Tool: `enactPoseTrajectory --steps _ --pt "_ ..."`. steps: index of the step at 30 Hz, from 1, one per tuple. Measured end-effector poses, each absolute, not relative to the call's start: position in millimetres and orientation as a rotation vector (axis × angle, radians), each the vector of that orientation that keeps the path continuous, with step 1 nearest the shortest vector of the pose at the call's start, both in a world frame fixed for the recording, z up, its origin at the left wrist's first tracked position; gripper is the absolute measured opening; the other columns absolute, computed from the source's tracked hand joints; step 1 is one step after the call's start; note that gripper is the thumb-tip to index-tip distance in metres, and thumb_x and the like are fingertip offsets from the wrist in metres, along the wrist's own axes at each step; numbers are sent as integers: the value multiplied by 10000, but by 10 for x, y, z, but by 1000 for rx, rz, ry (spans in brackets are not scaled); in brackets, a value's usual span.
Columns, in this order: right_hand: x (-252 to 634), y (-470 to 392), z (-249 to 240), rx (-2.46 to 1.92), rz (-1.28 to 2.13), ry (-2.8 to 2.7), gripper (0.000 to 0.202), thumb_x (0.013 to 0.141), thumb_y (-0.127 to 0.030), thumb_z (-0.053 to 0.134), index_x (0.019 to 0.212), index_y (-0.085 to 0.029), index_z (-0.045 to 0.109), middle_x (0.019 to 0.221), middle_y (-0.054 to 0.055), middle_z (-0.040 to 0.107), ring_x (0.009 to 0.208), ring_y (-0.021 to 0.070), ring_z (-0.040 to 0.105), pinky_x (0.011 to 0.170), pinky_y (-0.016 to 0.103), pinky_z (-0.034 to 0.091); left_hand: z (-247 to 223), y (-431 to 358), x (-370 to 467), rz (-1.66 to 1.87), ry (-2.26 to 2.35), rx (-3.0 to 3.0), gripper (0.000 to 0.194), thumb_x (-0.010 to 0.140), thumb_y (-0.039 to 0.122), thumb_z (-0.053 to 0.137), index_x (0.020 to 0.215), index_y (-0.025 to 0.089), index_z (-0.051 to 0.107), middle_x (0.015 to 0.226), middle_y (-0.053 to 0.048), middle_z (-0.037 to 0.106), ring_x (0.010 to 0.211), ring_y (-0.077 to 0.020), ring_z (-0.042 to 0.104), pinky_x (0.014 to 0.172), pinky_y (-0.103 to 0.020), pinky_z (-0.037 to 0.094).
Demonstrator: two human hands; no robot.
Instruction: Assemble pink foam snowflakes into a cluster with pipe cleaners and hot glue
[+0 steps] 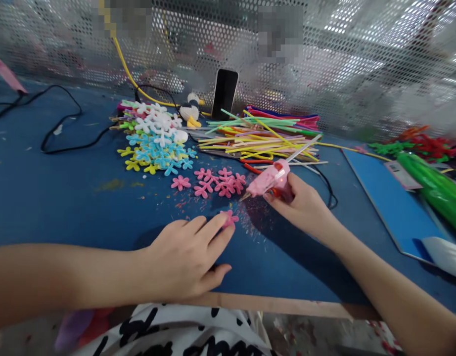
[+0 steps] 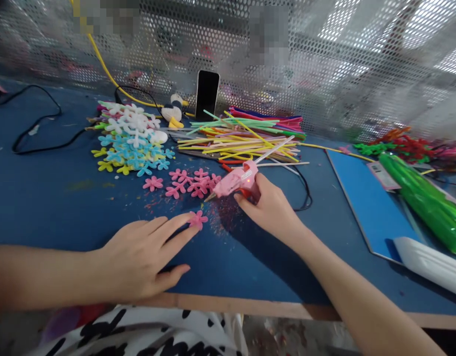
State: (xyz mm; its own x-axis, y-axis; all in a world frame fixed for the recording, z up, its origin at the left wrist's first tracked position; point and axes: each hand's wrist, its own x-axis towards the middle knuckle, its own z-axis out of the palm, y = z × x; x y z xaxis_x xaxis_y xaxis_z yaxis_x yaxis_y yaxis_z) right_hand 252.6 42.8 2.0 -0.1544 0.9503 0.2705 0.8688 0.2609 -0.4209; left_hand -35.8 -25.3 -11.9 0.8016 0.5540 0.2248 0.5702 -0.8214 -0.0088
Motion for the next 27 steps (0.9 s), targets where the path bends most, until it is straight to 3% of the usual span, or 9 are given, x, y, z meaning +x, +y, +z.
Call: enactPoseTrajectory --steps 7,14,22,27 --pt "2518 402 -80 -1563 40 -2215 286 831 -384 614 754 -259 369 644 -5 515 541 163 455 532 300 312 -102 -200 -401 -227 -1039 -2989 539 989 471 443 1459 215 509 1425 -150 566 1037 -289 655 669 -374 593" --pt "2505 373 -175 -1495 -130 -2293 258 847 -343 603 787 -256 367 690 16 545 608 200 538 575 312 343 -75 -191 -416 -214 -1035 -2976 515 994 437 441 1470 249 487 1369 -126 594 953 -267 655 617 -351 566" --pt "2504 385 -191 -1477 -176 -2286 236 852 -351 598 806 -247 391 686 24 552 597 201 527 569 312 341 -113 -187 -427 -269 -1014 -2939 517 990 435 456 1390 121 547 1338 -148 630 1003 -256 649 663 -319 551" --pt "2491 380 -172 -1527 -122 -2279 248 848 -366 600 794 -250 388 693 31 558 600 200 522 569 315 341 -106 -182 -425 -252 -996 -2941 493 992 415 451 1370 121 568 1341 -141 632 994 -254 652 654 -323 550"
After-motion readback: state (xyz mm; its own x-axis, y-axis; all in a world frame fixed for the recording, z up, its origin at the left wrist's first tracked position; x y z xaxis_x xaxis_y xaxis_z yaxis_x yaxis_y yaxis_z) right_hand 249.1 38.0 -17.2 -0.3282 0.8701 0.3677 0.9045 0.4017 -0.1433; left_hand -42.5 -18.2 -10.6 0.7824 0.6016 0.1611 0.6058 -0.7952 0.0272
